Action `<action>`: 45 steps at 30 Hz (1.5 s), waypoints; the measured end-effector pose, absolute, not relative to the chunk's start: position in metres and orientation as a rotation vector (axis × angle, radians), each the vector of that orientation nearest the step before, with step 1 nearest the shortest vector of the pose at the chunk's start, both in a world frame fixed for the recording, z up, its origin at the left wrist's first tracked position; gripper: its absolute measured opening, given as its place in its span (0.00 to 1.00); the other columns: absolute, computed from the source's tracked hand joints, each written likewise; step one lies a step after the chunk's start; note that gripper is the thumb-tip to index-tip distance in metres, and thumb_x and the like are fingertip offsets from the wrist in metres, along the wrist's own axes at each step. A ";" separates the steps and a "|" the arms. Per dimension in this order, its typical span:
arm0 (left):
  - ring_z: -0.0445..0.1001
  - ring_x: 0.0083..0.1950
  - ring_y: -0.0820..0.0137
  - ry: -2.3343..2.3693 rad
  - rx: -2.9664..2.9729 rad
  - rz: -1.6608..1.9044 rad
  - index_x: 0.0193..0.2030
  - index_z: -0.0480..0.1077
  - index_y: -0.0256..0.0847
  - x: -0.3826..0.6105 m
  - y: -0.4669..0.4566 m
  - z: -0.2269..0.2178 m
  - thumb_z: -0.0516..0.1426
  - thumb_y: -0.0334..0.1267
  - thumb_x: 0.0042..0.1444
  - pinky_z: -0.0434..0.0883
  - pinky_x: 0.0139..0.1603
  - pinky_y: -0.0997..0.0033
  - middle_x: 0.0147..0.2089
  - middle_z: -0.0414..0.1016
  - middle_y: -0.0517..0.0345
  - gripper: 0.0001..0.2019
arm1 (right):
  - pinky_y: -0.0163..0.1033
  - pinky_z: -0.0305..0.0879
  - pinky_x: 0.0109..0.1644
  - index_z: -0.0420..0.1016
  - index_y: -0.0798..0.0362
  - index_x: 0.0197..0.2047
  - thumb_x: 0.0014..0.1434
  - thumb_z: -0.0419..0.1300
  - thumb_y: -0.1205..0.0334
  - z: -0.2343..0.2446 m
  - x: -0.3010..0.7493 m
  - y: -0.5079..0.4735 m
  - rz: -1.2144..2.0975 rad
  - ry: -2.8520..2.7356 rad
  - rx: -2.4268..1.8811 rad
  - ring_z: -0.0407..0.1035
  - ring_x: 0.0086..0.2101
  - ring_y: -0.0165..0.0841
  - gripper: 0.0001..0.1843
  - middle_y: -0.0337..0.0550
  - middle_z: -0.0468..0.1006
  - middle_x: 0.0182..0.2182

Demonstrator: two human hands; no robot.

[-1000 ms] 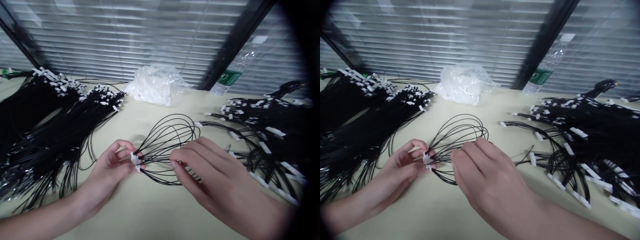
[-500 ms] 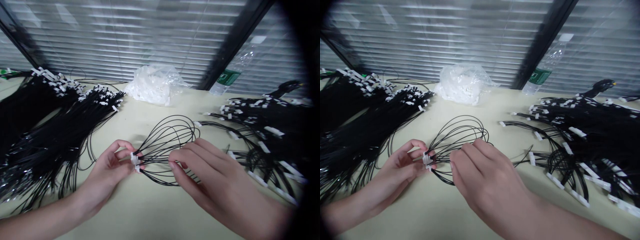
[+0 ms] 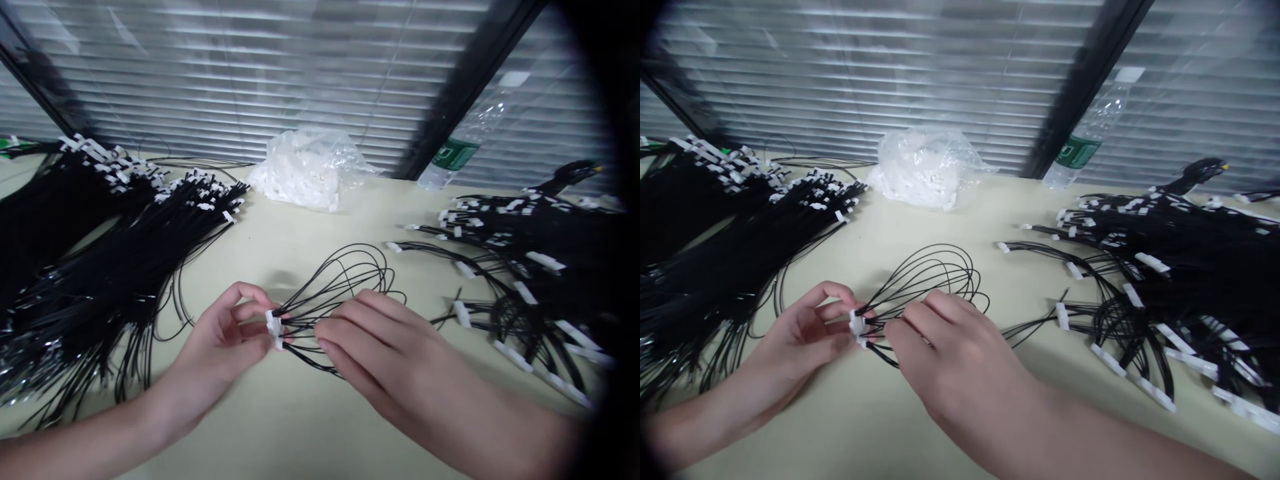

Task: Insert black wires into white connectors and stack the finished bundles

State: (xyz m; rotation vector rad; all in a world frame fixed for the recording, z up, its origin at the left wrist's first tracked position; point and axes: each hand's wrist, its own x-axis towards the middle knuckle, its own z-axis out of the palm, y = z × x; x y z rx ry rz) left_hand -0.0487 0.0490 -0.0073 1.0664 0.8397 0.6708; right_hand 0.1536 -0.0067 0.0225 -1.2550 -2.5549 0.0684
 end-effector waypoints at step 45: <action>0.73 0.38 0.72 0.850 0.929 0.628 0.34 0.59 0.44 -0.049 0.055 -0.005 0.58 0.27 0.51 0.64 0.44 0.71 0.35 0.74 0.62 0.11 | 0.37 0.54 0.27 0.65 0.55 0.38 0.57 0.48 0.40 0.036 0.210 0.033 -0.570 -2.204 -1.790 0.63 0.27 0.35 0.25 0.44 0.69 0.25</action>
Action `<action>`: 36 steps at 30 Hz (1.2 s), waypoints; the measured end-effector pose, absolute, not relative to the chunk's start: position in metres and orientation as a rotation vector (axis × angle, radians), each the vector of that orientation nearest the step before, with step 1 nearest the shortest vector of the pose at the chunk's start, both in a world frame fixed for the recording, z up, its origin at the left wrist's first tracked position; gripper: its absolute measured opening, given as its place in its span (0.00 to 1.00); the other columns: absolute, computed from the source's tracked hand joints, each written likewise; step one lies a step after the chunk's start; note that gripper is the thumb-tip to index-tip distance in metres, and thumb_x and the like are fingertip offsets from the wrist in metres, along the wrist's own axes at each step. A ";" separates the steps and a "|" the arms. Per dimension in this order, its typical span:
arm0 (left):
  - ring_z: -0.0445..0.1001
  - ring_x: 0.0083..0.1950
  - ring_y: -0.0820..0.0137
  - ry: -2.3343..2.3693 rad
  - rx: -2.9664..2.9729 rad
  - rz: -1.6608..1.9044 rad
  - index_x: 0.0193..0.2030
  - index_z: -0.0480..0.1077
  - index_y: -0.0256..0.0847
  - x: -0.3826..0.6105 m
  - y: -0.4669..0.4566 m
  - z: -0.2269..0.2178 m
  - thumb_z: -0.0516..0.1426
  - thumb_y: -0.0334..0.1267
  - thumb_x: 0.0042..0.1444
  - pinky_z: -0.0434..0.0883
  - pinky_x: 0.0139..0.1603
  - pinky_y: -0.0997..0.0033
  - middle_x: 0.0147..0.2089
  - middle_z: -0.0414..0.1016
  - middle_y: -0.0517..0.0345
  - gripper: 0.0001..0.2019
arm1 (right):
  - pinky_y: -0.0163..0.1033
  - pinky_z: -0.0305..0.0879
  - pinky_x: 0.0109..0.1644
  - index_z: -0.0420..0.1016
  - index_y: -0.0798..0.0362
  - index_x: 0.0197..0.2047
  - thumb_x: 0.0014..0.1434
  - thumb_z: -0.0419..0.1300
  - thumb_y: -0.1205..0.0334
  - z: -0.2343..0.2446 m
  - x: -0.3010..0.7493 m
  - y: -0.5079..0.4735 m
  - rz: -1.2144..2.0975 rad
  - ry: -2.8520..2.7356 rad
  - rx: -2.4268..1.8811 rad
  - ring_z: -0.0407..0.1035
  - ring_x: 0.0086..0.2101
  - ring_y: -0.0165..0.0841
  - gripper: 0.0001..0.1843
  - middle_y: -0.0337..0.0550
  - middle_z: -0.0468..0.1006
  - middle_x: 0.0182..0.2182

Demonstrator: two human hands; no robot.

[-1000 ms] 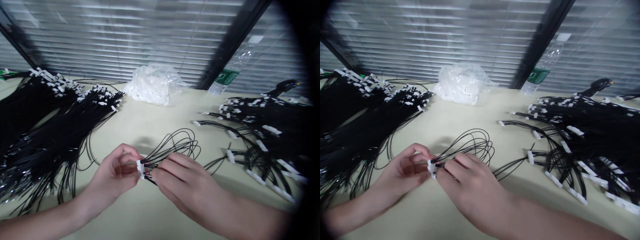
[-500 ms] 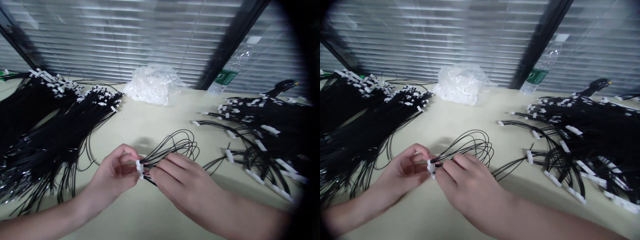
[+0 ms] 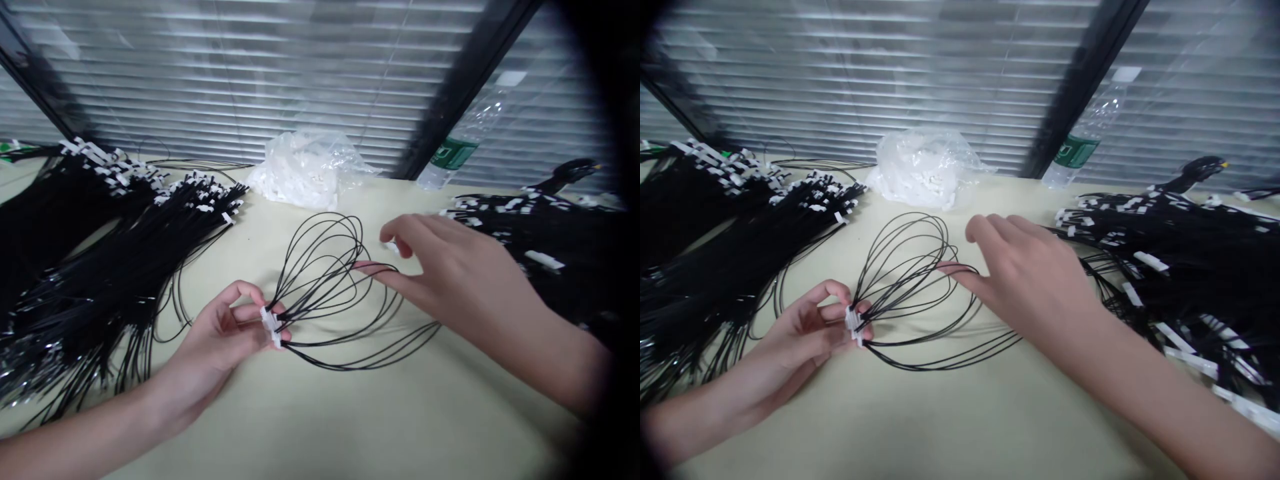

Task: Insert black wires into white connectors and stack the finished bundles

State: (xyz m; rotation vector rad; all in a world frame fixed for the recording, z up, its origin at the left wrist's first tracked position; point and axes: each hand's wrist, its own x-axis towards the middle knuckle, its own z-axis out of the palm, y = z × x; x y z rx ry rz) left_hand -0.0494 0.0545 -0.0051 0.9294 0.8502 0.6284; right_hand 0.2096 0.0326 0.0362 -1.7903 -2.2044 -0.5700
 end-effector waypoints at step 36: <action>0.71 0.38 0.74 0.906 0.884 0.728 0.34 0.59 0.44 -0.046 0.051 -0.003 0.57 0.22 0.48 0.64 0.40 0.77 0.34 0.74 0.63 0.14 | 0.41 0.61 0.30 0.70 0.60 0.35 0.42 0.49 0.78 0.017 0.147 -0.013 -0.269 -2.630 -1.221 0.63 0.33 0.37 0.17 0.47 0.70 0.31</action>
